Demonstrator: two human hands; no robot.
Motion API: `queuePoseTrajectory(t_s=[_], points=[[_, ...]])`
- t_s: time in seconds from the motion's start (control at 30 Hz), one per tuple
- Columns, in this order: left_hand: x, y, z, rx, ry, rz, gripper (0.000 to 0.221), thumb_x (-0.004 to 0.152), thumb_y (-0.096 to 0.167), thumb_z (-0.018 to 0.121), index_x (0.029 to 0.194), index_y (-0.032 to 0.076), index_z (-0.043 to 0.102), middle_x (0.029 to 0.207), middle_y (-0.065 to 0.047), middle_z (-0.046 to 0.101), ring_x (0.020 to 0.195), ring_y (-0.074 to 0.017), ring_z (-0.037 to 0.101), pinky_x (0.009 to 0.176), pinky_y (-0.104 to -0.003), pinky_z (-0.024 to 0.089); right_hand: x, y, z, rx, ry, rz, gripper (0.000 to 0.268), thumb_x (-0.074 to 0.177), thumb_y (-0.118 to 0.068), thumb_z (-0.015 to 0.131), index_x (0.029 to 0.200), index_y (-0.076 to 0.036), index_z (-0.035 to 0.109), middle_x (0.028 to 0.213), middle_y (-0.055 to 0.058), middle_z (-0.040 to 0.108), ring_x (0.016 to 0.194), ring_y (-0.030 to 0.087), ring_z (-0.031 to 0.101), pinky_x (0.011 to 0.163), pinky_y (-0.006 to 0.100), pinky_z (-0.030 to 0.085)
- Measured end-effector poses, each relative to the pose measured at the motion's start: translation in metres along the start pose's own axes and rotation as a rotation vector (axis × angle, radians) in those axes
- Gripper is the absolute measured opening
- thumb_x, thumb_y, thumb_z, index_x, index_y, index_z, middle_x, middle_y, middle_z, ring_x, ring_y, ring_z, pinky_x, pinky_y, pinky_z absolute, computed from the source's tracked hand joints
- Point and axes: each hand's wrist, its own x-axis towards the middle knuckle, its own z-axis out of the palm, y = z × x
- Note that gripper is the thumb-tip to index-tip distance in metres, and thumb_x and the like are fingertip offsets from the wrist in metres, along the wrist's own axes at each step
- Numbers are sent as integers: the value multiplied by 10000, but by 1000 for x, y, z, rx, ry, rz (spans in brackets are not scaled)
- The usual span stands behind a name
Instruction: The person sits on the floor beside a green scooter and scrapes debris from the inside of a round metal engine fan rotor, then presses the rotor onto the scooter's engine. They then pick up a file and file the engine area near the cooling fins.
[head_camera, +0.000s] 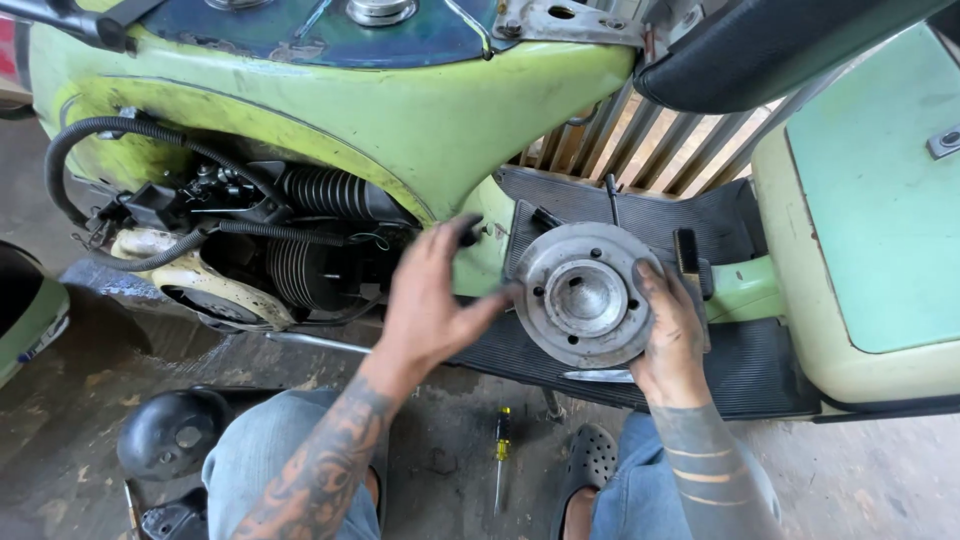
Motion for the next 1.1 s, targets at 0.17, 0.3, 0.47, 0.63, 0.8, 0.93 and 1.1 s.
queuePoseTrajectory(t_s=[0.17,0.3,0.47,0.63,0.8,0.93,1.1], points=[[9,46,18,-438,-408,-556,1085,712,381,850,1559,17,278,1453,-376,455,1321,-579,477,1097,-678,424,-60,-44,63,-217,-104,-127,524,867,-268,773,1297,-12,615,1132,182,622,1143,255,590,943,441,527],[-1,16,28,-309,-504,-563,866,688,395,863,1419,136,478,1254,-224,659,1181,-466,640,1003,-601,534,-50,-38,45,-459,-215,-202,584,838,-306,813,1314,-24,625,1155,206,657,1189,257,575,960,458,503],[8,31,12,-409,-667,-496,793,847,258,712,1428,-77,288,1304,-400,547,1159,-615,574,975,-708,497,-38,-48,29,-732,-292,-251,674,811,-353,842,1368,-55,610,1218,184,675,1218,286,609,1029,458,467],[-1,28,5,-625,-610,-550,849,807,227,761,1515,-23,365,1400,-387,529,1331,-583,459,1104,-653,401,-33,-39,28,-612,-249,-204,628,857,-378,786,1331,3,629,1207,221,668,1221,321,614,1065,454,456],[-10,53,35,-668,-362,-906,1049,707,413,853,1553,108,312,1417,-347,529,1364,-523,469,1149,-605,396,-47,-42,38,-677,-246,-308,681,833,-348,816,1355,28,592,1212,271,648,1244,360,598,1057,488,438],[-14,53,39,-751,-292,-963,917,737,351,852,1482,95,383,1375,-317,587,1350,-498,499,1124,-595,430,-44,-39,36,-643,-232,-389,624,823,-300,826,1336,-12,617,1200,205,652,1219,280,591,1056,454,444],[-21,40,44,-965,-332,-981,928,703,136,847,1501,86,376,1421,-330,542,1405,-483,442,1159,-567,415,-31,-24,24,-581,-169,-447,563,869,-277,802,1340,-27,621,1200,195,624,1214,263,580,1082,434,436]])
